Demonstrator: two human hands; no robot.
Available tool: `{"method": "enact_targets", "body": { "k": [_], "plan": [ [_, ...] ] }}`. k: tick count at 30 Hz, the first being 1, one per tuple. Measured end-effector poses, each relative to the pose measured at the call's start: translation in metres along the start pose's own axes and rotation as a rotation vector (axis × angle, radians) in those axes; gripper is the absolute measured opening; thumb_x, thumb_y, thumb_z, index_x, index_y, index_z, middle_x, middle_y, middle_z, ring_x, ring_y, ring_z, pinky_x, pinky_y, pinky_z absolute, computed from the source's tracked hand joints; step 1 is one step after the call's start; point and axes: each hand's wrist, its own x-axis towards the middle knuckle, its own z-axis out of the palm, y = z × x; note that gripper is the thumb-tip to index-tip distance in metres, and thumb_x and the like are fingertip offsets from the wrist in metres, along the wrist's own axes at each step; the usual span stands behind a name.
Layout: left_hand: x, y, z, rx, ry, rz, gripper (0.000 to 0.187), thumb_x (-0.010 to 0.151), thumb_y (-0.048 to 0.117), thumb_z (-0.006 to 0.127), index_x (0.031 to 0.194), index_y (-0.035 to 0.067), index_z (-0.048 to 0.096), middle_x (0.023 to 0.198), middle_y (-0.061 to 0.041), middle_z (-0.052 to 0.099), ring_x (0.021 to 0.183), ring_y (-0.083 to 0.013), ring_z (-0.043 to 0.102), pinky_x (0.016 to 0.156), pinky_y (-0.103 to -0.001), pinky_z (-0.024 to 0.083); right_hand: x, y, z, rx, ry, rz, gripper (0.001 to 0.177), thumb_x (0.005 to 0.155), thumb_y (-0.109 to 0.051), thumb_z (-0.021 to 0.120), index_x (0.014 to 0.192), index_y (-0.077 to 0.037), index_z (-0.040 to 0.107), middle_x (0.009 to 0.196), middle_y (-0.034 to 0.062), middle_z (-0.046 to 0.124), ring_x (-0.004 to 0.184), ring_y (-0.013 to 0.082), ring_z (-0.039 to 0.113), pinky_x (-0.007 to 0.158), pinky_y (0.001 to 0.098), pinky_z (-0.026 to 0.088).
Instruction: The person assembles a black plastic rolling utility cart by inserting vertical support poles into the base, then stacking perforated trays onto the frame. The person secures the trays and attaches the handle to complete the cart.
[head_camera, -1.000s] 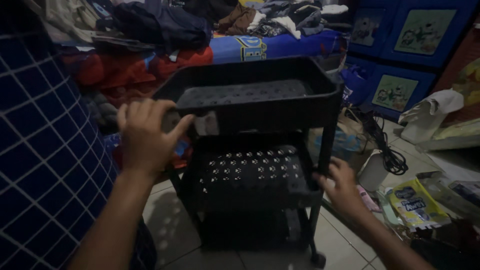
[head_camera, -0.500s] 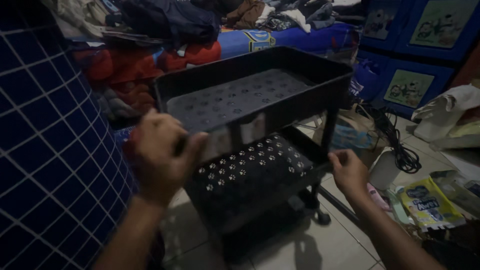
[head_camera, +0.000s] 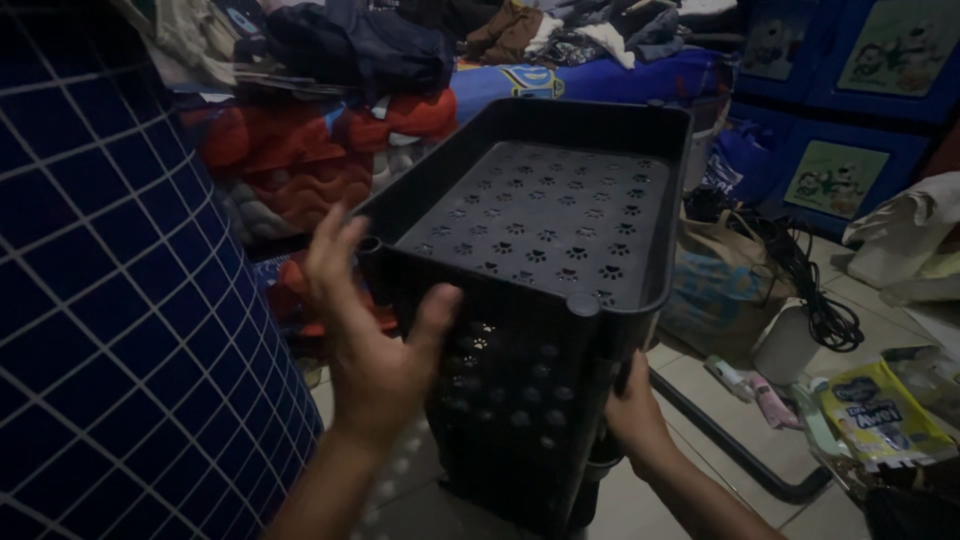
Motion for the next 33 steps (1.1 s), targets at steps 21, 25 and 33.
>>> {"method": "enact_targets", "body": {
  "k": [21,25,33],
  "plan": [
    [-0.020,0.000,0.058,-0.814,-0.064,-0.761,0.044,0.095,0.036,0.070,0.112,-0.003,0.060,0.097,-0.009,0.069,0.087,-0.0147,0.066,0.081,-0.029,0.054,-0.038,-0.085,-0.054,0.297,-0.141,-0.520,0.044,0.107,-0.038,0.037,0.130,-0.006,0.057,0.109,0.0080,0.068,0.100,0.0144,0.064,0.090,0.0320,0.050],
    [-0.016,0.002,0.060,-0.894,-0.084,-0.695,0.029,0.097,0.030,0.068,0.099,0.003,0.058,0.085,-0.001,0.068,0.075,-0.0083,0.065,0.070,-0.024,0.055,-0.035,-0.089,-0.059,0.160,-0.158,-0.637,0.034,0.111,-0.032,0.039,0.130,-0.008,0.053,0.091,0.0047,0.061,0.086,0.0146,0.060,0.078,0.0338,0.051],
    [-0.015,0.002,0.068,-0.820,-0.158,-0.622,0.032,0.102,0.034,0.061,0.106,0.003,0.059,0.092,-0.003,0.069,0.084,-0.0092,0.067,0.079,-0.025,0.056,-0.021,-0.085,-0.060,0.118,-0.093,-0.639,0.033,0.107,-0.031,0.042,0.133,-0.012,0.038,0.088,0.0024,0.057,0.080,0.0138,0.059,0.072,0.0321,0.053]
  ]
}}
